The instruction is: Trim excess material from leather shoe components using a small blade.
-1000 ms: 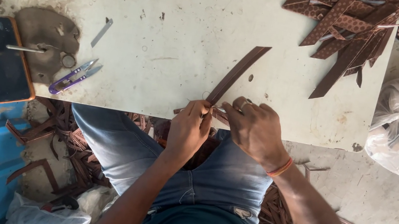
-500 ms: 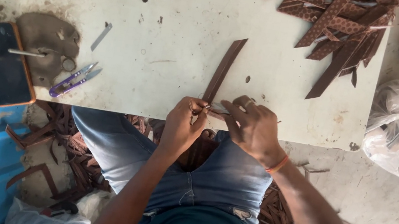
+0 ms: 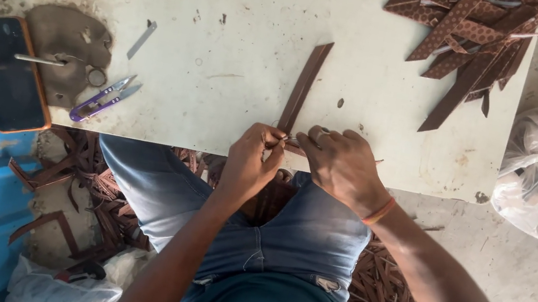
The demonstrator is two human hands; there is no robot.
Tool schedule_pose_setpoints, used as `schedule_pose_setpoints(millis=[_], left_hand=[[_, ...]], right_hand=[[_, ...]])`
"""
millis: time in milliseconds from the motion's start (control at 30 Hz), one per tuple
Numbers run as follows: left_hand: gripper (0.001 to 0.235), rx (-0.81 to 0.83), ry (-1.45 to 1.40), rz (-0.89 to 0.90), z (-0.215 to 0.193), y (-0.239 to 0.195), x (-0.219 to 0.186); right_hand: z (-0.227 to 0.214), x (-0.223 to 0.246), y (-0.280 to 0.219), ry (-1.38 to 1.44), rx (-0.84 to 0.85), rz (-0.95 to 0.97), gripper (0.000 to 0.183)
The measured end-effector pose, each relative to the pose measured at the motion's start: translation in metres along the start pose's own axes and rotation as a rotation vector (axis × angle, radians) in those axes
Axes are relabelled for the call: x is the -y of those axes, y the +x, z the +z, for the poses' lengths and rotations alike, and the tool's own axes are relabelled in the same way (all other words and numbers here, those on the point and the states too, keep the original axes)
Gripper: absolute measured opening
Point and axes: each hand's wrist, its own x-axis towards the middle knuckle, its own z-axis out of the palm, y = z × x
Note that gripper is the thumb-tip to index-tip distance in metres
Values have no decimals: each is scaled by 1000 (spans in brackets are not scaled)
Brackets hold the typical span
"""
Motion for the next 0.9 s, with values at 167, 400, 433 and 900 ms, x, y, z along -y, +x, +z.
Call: schedule_pose_setpoints(millis=[167, 400, 433, 900], left_hand=[[12, -23, -71, -6, -2, 4, 4], [11, -44, -158, 9, -2, -1, 0], [11, -42, -158, 10, -2, -1, -1], [19, -66, -60, 77, 1, -7, -2]], right_hand=[[4, -4, 0, 88, -3, 20, 18], [-10, 1, 1, 195, -103, 99, 19], [-12, 2, 2, 194, -104, 101, 19], [-10, -10, 21, 66, 131, -18, 13]])
